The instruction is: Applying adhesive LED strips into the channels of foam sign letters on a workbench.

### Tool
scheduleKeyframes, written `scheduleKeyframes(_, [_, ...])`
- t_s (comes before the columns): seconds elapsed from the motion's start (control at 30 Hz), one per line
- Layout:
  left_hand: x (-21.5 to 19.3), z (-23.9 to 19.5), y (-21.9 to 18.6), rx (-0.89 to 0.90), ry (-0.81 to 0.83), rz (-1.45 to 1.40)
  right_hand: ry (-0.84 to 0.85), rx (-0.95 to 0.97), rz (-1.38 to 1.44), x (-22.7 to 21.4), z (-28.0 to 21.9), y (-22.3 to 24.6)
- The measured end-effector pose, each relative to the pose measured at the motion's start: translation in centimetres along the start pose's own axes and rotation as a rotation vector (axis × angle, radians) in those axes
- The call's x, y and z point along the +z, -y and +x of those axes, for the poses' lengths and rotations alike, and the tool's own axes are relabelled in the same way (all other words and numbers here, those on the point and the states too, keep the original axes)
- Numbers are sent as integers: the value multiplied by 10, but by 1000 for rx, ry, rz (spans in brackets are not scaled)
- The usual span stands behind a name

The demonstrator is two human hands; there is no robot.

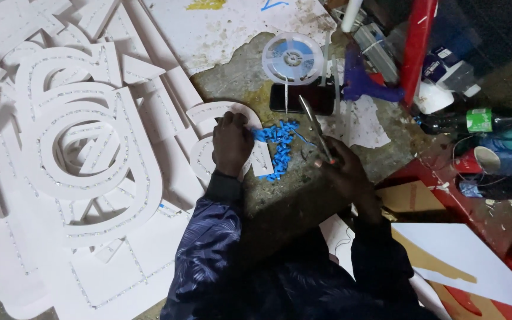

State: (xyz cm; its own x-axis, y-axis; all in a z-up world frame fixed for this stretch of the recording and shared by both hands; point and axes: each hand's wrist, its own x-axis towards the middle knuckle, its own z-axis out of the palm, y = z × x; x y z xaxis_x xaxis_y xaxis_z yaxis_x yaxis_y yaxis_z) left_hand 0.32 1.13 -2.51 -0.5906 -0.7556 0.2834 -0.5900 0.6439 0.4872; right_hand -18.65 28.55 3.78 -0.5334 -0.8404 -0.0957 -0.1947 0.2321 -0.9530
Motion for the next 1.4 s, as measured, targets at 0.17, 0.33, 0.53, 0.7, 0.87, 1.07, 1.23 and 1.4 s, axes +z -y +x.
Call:
scheduleKeyframes(0.17, [-26, 0, 17, 13, 225, 37, -116, -125, 107, 22, -9, 4])
scheduleKeyframes(0.33, [-73, -11, 11, -19, 453, 143, -219, -287, 111, 47, 11, -40])
scheduleKeyframes(0.53, [-53, -9, 15, -99, 298, 226, -723, -446, -590, 97, 5, -17])
scheduleKeyframes(0.7, [-70, -8, 9, -35, 196, 112, -801, -616, -527, 100, 7, -45])
scheduleKeyframes(0.87, [-132, -18, -25, 99, 56, 176, -756, -647, -504, 106, 10, -48])
scheduleKeyframes(1.07, [-229, -39, -13, 79, -81, 273, -714, -643, -515, 102, 9, -55])
scheduleKeyframes(1.23, [-245, -55, 84, -49, -52, 346, -677, -589, -492, 104, 7, -47])
scheduleKeyframes(1.4, [-196, -65, 191, -152, -104, 231, -737, -659, -542, 105, 13, -31])
